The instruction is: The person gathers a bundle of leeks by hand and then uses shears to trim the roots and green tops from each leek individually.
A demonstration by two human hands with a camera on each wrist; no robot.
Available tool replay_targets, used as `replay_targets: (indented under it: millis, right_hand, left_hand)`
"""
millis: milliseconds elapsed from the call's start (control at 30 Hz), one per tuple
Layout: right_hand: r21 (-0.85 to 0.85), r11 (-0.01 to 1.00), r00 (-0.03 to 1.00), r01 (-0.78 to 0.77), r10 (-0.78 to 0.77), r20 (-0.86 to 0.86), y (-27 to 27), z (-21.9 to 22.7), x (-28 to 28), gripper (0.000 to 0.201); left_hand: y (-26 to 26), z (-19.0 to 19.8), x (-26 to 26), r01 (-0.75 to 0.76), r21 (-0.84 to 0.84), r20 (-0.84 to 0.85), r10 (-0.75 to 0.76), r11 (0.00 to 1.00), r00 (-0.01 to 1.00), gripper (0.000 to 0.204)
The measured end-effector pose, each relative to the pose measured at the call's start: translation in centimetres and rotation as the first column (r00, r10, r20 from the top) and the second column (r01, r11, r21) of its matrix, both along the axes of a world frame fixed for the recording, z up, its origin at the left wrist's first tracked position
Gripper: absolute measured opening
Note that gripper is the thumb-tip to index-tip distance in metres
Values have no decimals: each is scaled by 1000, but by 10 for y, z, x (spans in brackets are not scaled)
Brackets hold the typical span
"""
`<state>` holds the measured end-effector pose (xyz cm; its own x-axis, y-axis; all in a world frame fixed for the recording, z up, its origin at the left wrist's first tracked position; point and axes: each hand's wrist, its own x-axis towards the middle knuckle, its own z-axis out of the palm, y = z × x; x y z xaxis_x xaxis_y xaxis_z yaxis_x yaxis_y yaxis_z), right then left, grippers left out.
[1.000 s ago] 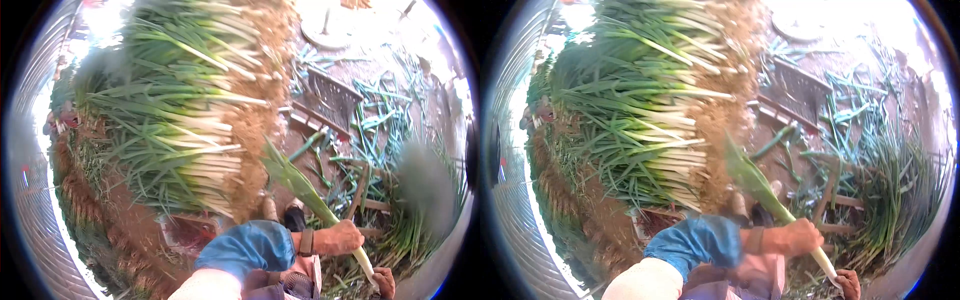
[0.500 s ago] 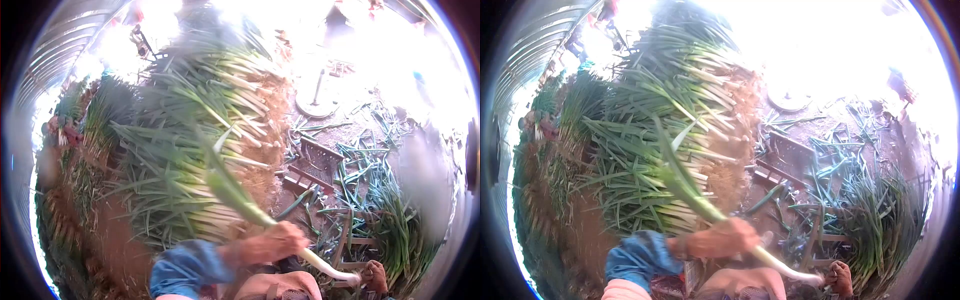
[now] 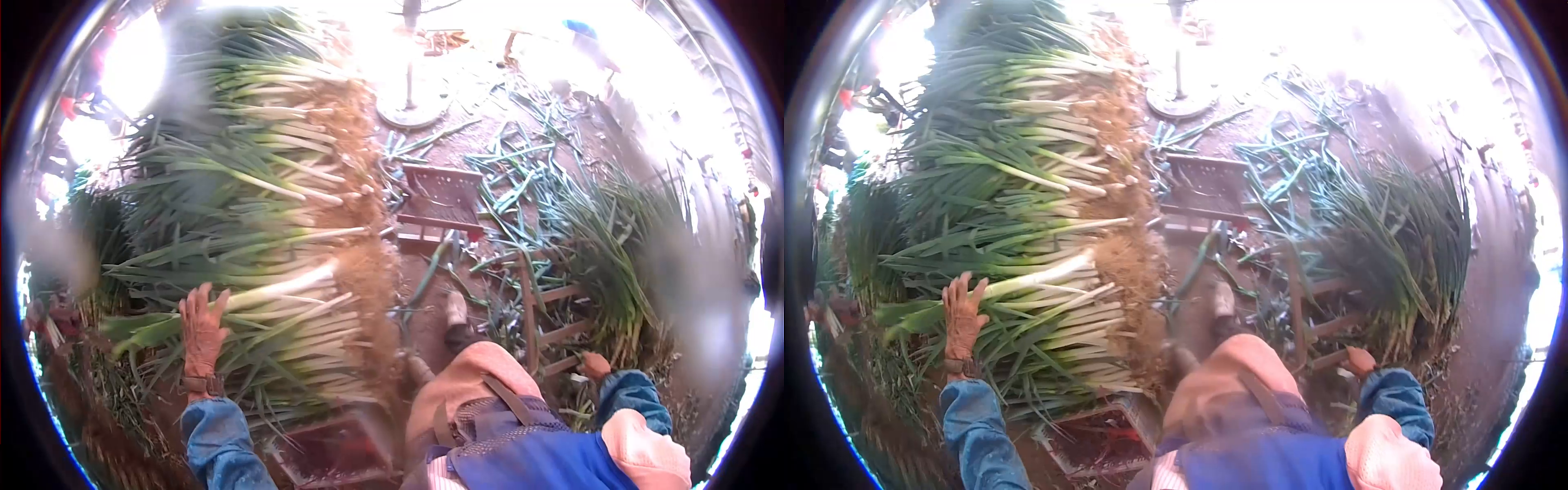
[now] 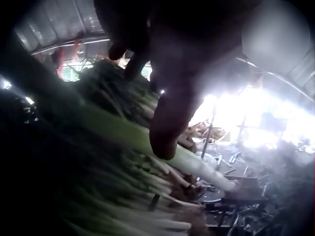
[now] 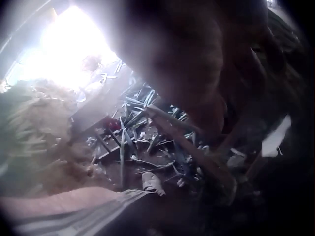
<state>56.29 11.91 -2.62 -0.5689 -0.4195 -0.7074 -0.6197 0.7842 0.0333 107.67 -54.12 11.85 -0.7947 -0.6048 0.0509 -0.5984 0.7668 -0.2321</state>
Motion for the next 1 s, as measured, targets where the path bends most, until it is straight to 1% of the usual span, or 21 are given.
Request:
replay_targets:
  millis: [67,100,133,200,267,333,400,467,500,533,600,633,667,700,733,767,833,867,900,933,1000]
  right_hand:
    - [-21,996,993,90,-88,83,-28,-20,-15,38]
    - [-231,973,997,-9,28,77,-44,-25,-18,37]
    - [-425,900,989,-101,136,53,-62,-27,-17,36]
    - [-144,989,964,37,3,266,-139,-21,-22,36]
    - [-200,977,928,-69,136,346,-184,-48,-41,33]
    - [-258,941,889,-220,302,344,-240,-82,-65,37]
    - [-265,906,874,-330,399,276,-310,-115,-92,41]
    - [-225,960,896,-166,242,372,-405,-121,-111,43]
    - [-373,897,873,-239,367,322,-432,-144,-124,42]
    - [-282,958,910,-44,155,385,-479,-131,-121,43]
    - [-204,937,927,-283,321,193,-518,-186,-141,47]
    - [-214,933,929,-289,327,171,-543,-192,-143,53]
    - [-280,926,957,-254,282,66,-550,-234,-148,56]
    - [-267,932,955,-243,279,105,-562,-245,-149,56]
    - [-257,938,952,-232,273,138,-571,-252,-146,57]
    - [-269,946,952,-178,235,195,-581,-258,-142,55]
    - [-259,961,942,-100,175,288,-585,-284,-135,49]
    - [-241,968,934,-76,154,323,-586,-300,-133,45]
    - [-172,985,889,22,59,454,-594,-293,-132,38]
    - [-90,990,821,110,-40,569,-600,-289,-134,32]
    - [-104,969,721,224,-93,687,-607,-282,-143,25]
  left_hand:
    - [12,-43,17,-158,45,33,156,986,987,54]
    - [22,-69,25,-211,78,44,208,974,977,59]
    - [35,-96,33,-262,115,63,256,958,965,64]
    - [75,-143,37,-348,285,89,337,893,937,63]
    - [127,-178,36,-370,330,71,368,868,927,59]
    - [175,-200,36,-499,476,141,497,724,856,55]
    - [224,-220,42,-659,537,271,632,527,726,53]
    - [252,-210,28,-749,554,416,658,364,628,50]
    - [258,-205,18,-777,559,469,661,290,585,48]
    - [259,-199,6,-782,572,465,687,249,559,47]
    - [252,-198,-25,-759,620,435,720,196,541,44]
    - [250,-201,-40,-750,616,366,754,243,546,40]
    - [255,-211,-45,-729,662,396,746,172,535,39]
    - [254,-229,-52,-696,709,408,740,113,535,39]
    - [245,-227,-75,-672,723,379,723,158,577,39]
    - [237,-210,-107,-649,734,353,704,200,616,39]
    - [237,-207,-143,-496,862,315,878,-105,361,46]
    - [232,-204,-159,-424,890,314,898,-166,308,47]
    - [228,-201,-173,-392,903,319,886,-177,335,48]
    - [223,-198,-184,-368,917,307,862,-154,403,49]
    - [214,-185,-198,-309,946,248,826,-95,506,51]
